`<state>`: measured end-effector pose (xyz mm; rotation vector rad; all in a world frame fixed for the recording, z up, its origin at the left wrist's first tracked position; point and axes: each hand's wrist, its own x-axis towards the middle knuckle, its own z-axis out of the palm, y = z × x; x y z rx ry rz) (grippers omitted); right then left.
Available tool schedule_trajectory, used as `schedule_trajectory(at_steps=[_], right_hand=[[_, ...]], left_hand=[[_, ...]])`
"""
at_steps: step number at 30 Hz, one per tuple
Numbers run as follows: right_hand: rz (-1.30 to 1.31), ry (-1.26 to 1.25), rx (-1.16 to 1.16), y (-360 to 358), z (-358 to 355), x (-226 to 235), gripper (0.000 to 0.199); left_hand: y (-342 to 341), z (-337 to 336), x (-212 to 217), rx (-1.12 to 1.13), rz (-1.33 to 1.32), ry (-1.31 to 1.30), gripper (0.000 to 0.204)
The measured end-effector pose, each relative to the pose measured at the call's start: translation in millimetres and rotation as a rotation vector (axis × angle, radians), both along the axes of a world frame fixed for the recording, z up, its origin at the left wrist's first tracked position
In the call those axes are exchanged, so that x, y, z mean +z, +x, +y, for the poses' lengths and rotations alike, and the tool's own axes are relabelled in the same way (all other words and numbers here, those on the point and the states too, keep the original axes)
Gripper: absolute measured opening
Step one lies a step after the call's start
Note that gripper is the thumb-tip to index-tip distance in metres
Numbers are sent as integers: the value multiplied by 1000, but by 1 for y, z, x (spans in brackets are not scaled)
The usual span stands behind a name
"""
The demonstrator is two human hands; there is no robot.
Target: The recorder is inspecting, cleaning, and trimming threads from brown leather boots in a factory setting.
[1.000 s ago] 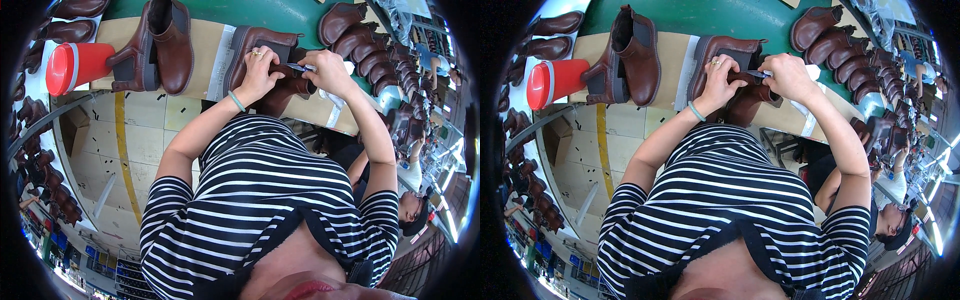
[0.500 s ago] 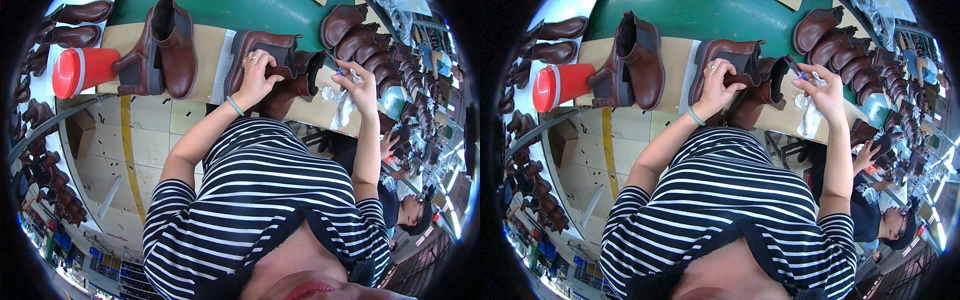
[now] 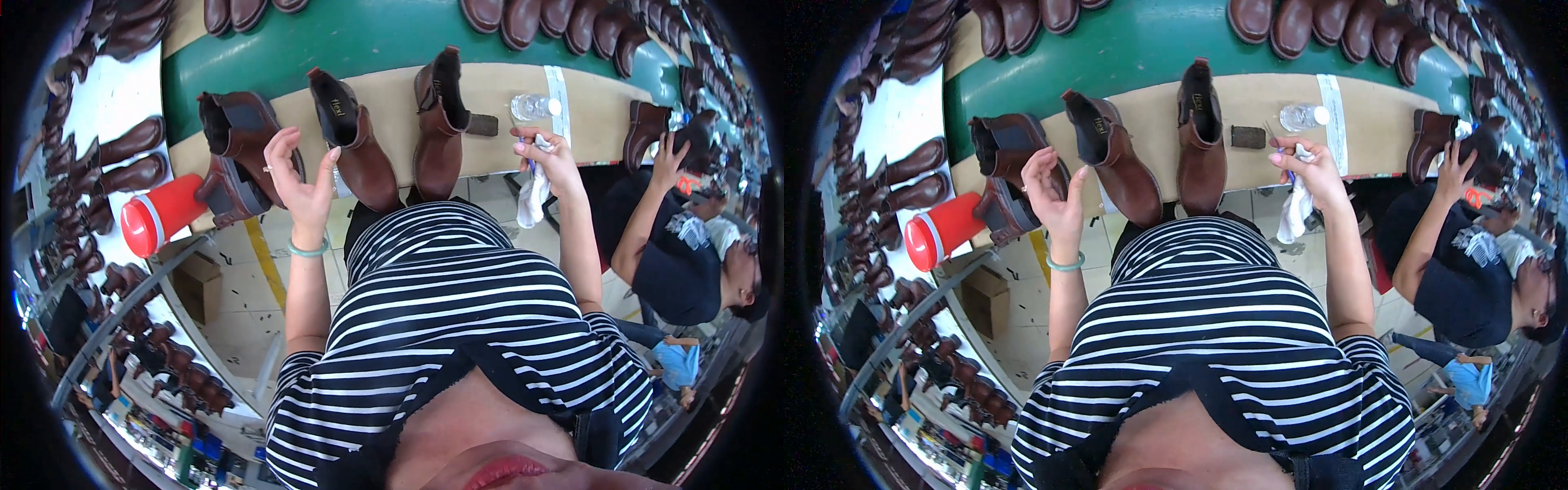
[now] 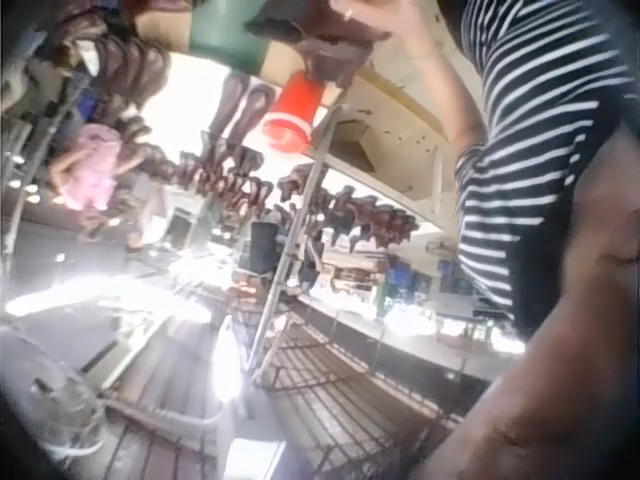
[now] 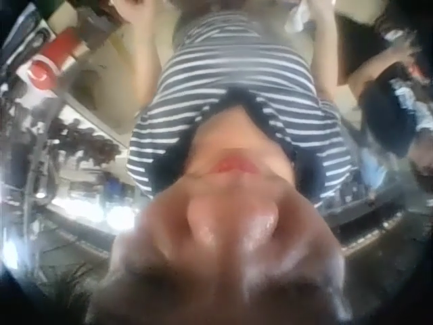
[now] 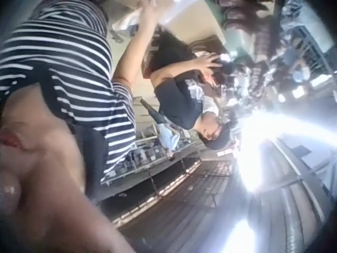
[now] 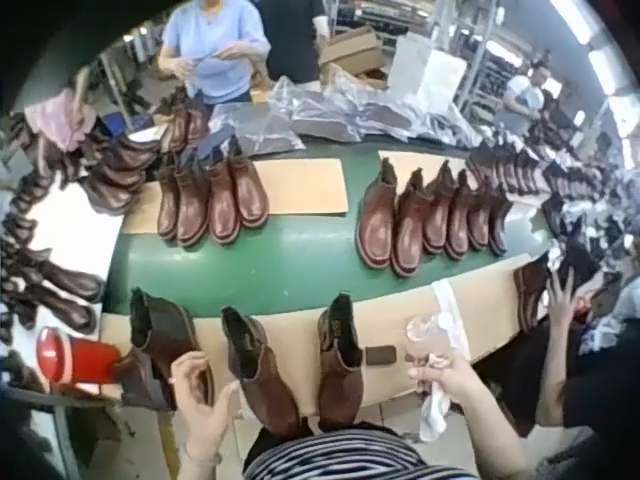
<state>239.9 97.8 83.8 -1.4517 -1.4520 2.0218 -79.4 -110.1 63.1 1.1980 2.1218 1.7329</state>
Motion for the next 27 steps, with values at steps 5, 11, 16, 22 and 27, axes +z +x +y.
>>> schedule_trajectory(at_steps=[5,11,16,22,27], right_hand=[[-21,30,-89,10,-14,-33,34],[-421,319,29,21,-12,-90,40],[-529,531,10,24,-11,-100,43],[-547,634,9,32,-5,-123,43],[-575,671,5,30,4,-131,45]], left_hand=[[77,52,47,-353,182,-135,42],[120,109,1,-243,338,-351,27],[105,101,-29,-151,-178,-279,15],[85,91,-28,-196,-686,-167,20],[76,86,-36,-253,-808,-109,19]])
